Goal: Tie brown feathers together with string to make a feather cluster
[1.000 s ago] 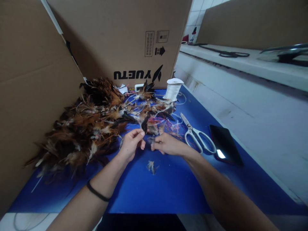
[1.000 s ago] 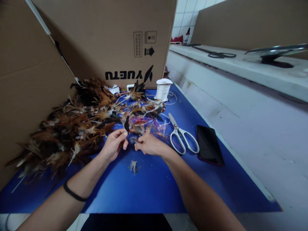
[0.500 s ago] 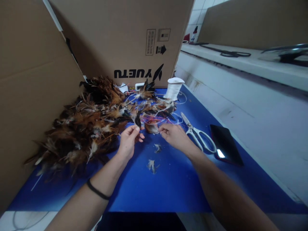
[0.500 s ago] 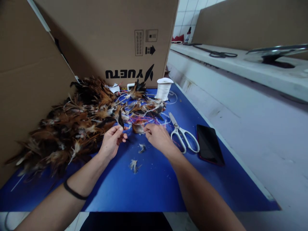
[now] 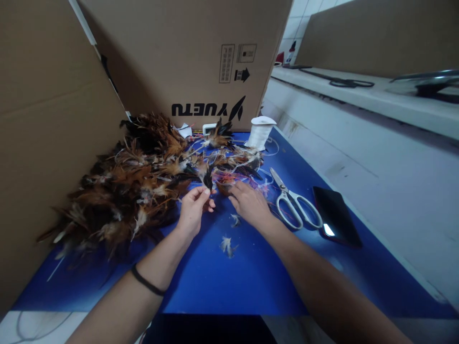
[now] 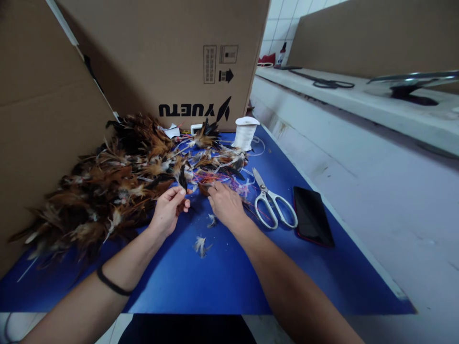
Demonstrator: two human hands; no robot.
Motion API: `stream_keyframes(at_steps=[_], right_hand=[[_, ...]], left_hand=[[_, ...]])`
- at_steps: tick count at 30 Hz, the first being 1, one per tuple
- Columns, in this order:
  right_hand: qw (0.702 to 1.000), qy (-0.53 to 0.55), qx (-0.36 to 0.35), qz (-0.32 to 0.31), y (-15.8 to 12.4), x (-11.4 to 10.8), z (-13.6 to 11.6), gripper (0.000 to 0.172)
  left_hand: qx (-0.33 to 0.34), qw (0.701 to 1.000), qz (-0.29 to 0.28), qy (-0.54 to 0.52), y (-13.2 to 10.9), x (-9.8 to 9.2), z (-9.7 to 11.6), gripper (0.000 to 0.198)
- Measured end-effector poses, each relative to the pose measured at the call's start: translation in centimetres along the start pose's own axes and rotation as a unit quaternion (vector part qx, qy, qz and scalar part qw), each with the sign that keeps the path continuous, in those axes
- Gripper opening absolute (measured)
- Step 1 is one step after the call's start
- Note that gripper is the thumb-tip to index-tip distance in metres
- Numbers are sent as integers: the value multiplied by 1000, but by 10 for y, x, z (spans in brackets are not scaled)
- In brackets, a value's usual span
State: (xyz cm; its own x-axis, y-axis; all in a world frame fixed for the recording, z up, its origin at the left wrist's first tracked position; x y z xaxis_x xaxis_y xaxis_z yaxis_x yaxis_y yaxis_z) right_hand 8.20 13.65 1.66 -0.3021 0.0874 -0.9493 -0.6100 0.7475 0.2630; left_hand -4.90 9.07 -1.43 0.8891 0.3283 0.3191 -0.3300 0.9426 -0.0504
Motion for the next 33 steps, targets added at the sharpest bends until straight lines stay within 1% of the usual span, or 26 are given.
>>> stream_keyframes(at_steps=[4, 8, 10, 13, 16, 19, 22, 26, 29, 33], right_hand=[[1000, -10, 15, -3, 0, 3, 7, 20], [1000, 7, 24, -4, 2, 6, 11, 20], [999, 37, 32, 8, 3, 5, 14, 18], [991, 120, 42, 47, 2, -1, 21, 15], [969, 223, 62, 84, 0, -8, 30, 12], [942, 306, 97, 95, -1, -9, 38, 9], [921, 359, 118, 97, -2, -6, 42, 8], [889, 431, 134, 73, -2, 7, 46, 7], [863, 479, 142, 75, -1, 11, 50, 17], [838, 521, 137, 85, 0, 6, 49, 31]], left_hand=[[-2, 1000, -2, 4, 0, 1, -1, 26], [-1, 1000, -5, 13, -1, 1, 0, 25], [0, 1000, -4, 16, -1, 1, 0, 25], [3, 1000, -5, 18, -1, 1, 0, 25], [4, 1000, -10, 21, 0, 1, -1, 23], [0, 1000, -18, 25, 0, 1, -3, 22], [0, 999, -28, 25, -1, 2, -4, 22], [-3, 999, -27, 26, -2, 3, -3, 25], [-6, 999, -27, 25, -2, 3, -4, 24], [-9, 999, -26, 24, -1, 3, -5, 24]])
Point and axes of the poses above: each hand's wrist, its own y-axis towards the middle knuckle, its own x-axis out of the palm, z = x × y, the point moved 8 cm from there along y, towards the middle knuckle, and after that the axes turned 7 degrees about y, right-handed, at the moved point
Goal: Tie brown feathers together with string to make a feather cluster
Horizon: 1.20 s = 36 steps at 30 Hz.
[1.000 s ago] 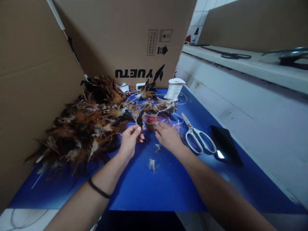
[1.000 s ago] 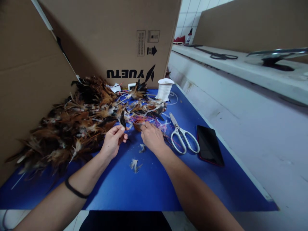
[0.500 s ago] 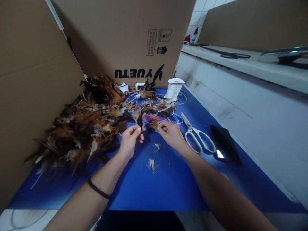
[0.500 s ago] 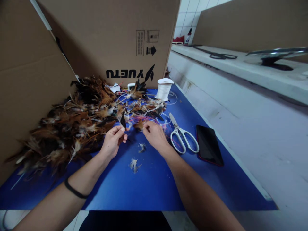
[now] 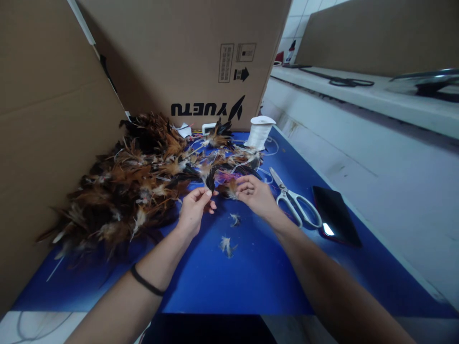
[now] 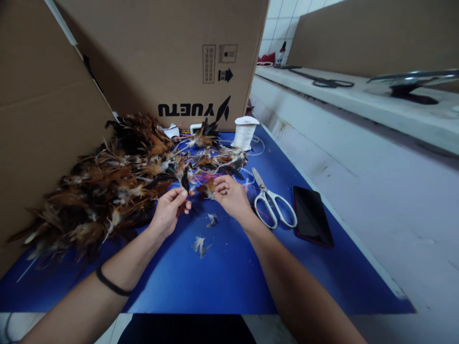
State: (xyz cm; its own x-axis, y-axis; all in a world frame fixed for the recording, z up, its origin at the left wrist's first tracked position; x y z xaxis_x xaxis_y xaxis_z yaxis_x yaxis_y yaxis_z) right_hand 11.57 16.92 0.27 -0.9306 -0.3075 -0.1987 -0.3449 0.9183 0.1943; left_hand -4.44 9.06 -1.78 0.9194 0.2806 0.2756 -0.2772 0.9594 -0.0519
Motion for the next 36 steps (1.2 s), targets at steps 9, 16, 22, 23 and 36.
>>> stream_keyframes(at_steps=[9, 16, 22, 23, 36], right_hand=[[1000, -11, -5, 14, 0, -3, -2, 33], [999, -7, -28, 19, -3, -2, -14, 33], [999, 4, -28, 24, -5, -1, -19, 32], [999, 4, -26, 26, -5, -2, -18, 32], [996, 4, -51, -73, -16, 28, -21, 38]], left_hand=[[1, 1000, -7, 13, 0, 3, 0, 24], [1, 1000, -9, 14, -1, 3, 1, 25], [-8, 1000, -10, 11, -3, 5, 1, 25], [-9, 1000, -11, 11, -3, 6, 1, 25], [-48, 997, -66, 0, -7, 19, -10, 29]])
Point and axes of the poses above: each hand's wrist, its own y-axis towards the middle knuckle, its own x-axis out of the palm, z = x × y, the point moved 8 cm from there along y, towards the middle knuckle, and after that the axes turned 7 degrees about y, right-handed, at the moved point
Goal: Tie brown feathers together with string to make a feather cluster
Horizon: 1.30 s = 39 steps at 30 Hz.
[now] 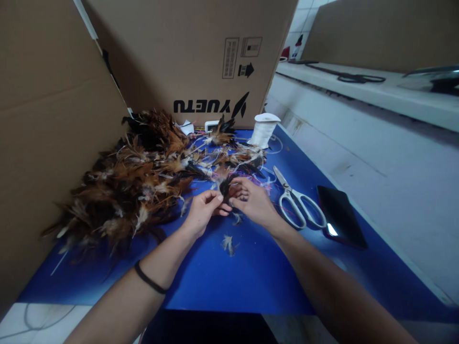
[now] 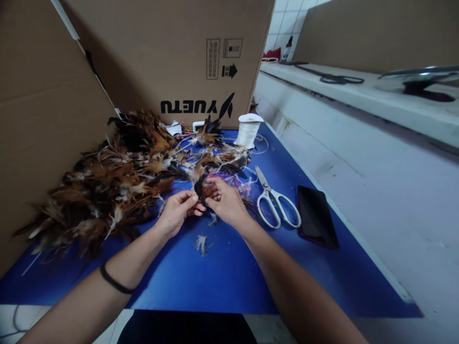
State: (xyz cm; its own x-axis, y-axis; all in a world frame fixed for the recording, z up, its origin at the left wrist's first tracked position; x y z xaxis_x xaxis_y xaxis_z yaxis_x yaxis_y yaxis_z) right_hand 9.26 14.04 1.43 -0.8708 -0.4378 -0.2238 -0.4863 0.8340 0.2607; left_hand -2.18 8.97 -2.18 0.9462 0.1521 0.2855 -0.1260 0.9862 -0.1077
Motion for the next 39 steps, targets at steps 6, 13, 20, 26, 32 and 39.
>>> stream_keyframes(at_steps=[6, 13, 20, 26, 32, 39], right_hand=[[999, -38, -28, -19, -1, 4, -5, 30], [997, -58, -43, 28, 2, -9, -5, 29], [988, 82, 35, 129, 1, -32, -6, 25], [962, 212, 87, 148, 0, -35, -3, 39], [962, 224, 79, 135, -2, -30, -7, 41], [971, 181, 49, 147, -3, -24, -13, 34]], left_hand=[[8, 1000, 30, 4, 2, -6, -2, 28], [4, 999, 33, 14, 2, -7, -3, 28], [9, 998, 57, 32, 1, -10, 2, 30], [80, 988, 108, 77, -5, -17, 15, 27], [56, 997, 32, 43, -6, -5, 12, 22], [25, 999, 8, 36, -7, 3, 9, 27]])
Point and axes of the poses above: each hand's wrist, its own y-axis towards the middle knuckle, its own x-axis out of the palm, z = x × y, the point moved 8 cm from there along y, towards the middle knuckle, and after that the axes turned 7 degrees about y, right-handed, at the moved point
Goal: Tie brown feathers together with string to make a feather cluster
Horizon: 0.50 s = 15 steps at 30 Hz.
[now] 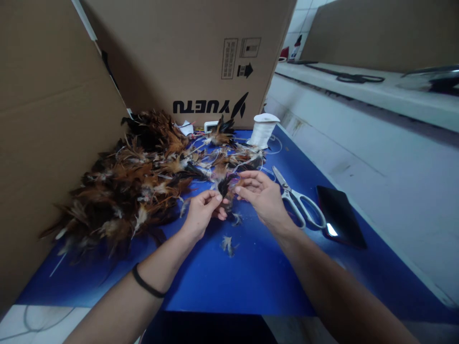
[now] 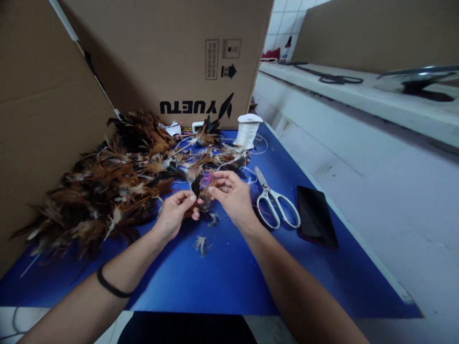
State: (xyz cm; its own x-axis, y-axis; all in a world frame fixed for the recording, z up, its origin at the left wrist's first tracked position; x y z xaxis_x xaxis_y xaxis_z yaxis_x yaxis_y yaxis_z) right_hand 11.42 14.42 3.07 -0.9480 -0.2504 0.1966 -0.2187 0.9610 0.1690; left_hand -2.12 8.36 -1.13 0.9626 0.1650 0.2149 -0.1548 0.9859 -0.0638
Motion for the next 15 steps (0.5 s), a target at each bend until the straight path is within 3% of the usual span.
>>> stream_keyframes(at_steps=[15], right_hand=[[999, -42, -13, -24, -6, 10, 3, 31]], left_hand=[[64, 991, 31, 112, 2, -5, 8, 25]])
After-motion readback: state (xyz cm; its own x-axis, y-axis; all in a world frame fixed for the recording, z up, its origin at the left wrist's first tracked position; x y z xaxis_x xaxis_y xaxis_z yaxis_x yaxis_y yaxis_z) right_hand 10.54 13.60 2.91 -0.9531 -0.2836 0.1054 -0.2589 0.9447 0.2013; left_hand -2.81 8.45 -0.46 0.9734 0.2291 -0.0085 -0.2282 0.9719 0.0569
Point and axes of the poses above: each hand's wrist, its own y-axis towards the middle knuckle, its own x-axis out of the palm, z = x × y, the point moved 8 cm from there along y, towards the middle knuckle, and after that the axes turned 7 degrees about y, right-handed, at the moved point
